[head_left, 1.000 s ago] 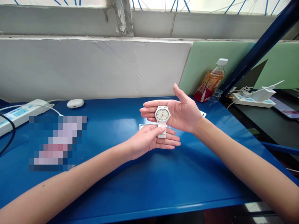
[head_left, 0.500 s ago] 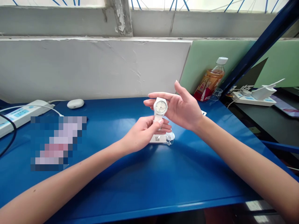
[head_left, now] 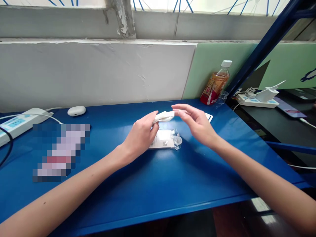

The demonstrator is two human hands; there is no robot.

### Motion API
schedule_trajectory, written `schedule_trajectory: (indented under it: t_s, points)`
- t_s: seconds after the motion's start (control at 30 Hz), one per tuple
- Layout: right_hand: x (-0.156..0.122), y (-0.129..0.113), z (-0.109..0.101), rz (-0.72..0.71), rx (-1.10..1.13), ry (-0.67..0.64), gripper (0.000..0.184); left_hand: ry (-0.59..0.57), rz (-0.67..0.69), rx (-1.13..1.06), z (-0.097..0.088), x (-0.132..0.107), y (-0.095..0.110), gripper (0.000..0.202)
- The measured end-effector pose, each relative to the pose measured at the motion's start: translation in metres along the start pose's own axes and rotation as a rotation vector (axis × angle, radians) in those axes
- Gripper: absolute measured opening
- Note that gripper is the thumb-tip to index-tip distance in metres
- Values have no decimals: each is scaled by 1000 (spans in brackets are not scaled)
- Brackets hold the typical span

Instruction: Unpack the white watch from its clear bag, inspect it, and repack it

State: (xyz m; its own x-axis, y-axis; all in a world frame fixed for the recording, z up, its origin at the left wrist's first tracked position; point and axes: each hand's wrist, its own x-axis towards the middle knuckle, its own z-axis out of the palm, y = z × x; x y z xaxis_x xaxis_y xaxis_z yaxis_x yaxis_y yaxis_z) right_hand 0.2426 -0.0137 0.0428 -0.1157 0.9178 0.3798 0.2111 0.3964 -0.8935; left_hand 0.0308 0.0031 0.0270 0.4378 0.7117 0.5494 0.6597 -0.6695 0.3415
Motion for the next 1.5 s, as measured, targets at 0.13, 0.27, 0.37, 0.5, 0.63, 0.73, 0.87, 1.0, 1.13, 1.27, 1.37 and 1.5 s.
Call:
schedule_trajectory:
  t_s: [0.13,0.27,0.37,0.5,0.63,0.73,0.87,1.0,1.13,1.27,1.37,1.5]
  points:
    - [-18,12,8,4,-133,-48,32,-12,75,195,6,-7,-2,39]
    - [-25,14,11,-123,-261,-5,30,64,254,312,11,-12,0,37]
    - [-26,14,10,-157,-286,31,25,128,360,331,13,-12,1,34]
    - [-27,14,7,-119,-225,57,20,81,379,258,13,-12,3,35]
    - [-22,16,-1,-99,-210,70,16,-62,274,140,11,-15,2,49]
    - [-16,19,-9,-113,-293,113,15,-232,179,78,10,-20,-2,69]
    - [-11,21,-15,-130,-448,109,16,-403,150,4,12,-27,-9,72]
    - [-12,22,-15,-134,-555,87,16,-387,132,-54,14,-30,-11,63]
    - [-11,24,-16,-125,-624,114,14,-348,107,-63,14,-32,-10,59]
    - [-10,24,-18,-40,-604,123,12,-290,98,-29,14,-33,-9,55]
    - [-10,24,-19,27,-565,118,11,-251,98,-3,15,-33,-9,52]
    - [-11,25,-18,78,-534,107,11,-222,101,10,16,-33,-11,47]
